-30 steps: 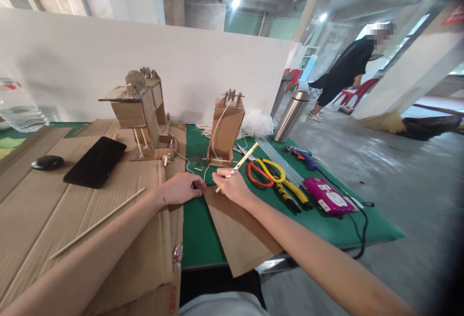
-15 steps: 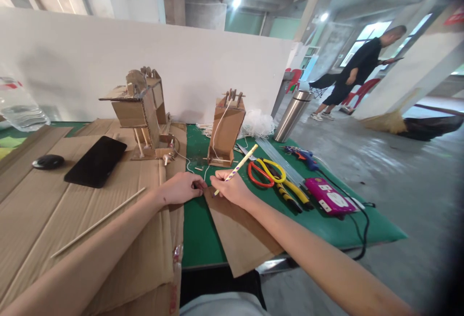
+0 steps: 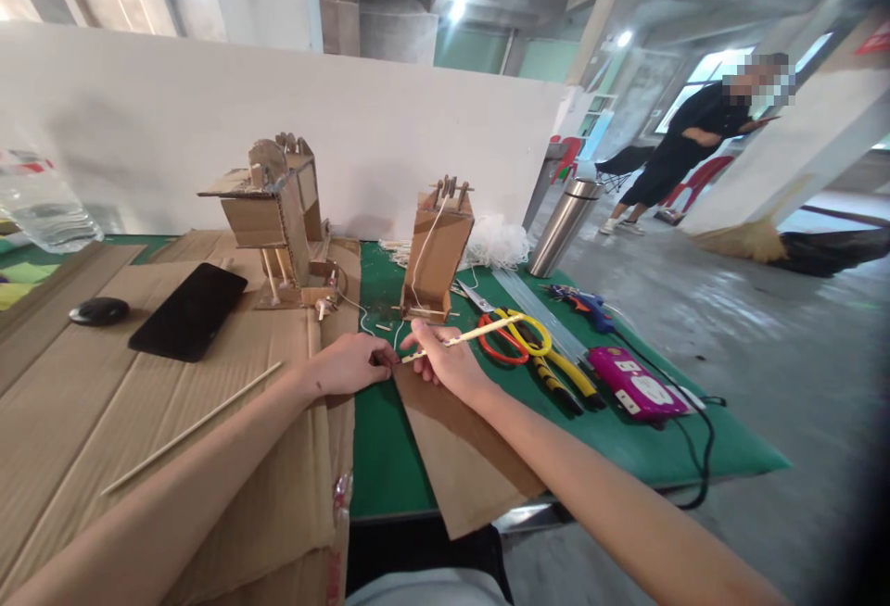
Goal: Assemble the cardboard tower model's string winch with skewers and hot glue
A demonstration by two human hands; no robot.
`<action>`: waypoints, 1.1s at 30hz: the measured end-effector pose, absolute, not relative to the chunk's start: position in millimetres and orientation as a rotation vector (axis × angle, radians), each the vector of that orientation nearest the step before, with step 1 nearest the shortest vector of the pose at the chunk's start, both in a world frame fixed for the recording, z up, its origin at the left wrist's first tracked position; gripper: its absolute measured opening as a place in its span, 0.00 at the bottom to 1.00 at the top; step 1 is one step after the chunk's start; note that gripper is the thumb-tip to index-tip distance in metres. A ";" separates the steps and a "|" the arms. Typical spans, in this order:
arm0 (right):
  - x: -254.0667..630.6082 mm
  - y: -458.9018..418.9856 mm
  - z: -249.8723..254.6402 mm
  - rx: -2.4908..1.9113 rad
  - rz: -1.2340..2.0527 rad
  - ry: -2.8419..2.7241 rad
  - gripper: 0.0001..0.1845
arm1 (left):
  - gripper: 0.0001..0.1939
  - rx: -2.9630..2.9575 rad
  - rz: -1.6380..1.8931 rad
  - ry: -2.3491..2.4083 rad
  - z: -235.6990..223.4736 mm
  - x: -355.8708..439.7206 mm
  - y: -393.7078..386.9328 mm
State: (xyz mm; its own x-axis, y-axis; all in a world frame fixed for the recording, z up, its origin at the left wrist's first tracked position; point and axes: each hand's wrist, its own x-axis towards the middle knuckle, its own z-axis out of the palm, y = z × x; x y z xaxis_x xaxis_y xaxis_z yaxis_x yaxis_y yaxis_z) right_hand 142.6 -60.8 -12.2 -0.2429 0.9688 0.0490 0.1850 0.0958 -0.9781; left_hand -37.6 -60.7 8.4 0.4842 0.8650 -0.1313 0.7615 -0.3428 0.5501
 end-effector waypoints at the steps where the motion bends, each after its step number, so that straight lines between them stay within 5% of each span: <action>1: 142.1 -60.7 -12.8 -1.178 1.209 -1.576 0.26 | 0.12 2.184 0.243 1.345 8.3 -37.5 -60.7; 33: 142.4 -55.9 -22.9 -1.185 1.145 -1.686 0.22 | 0.10 2.198 0.257 1.321 7.0 -37.9 -60.6</action>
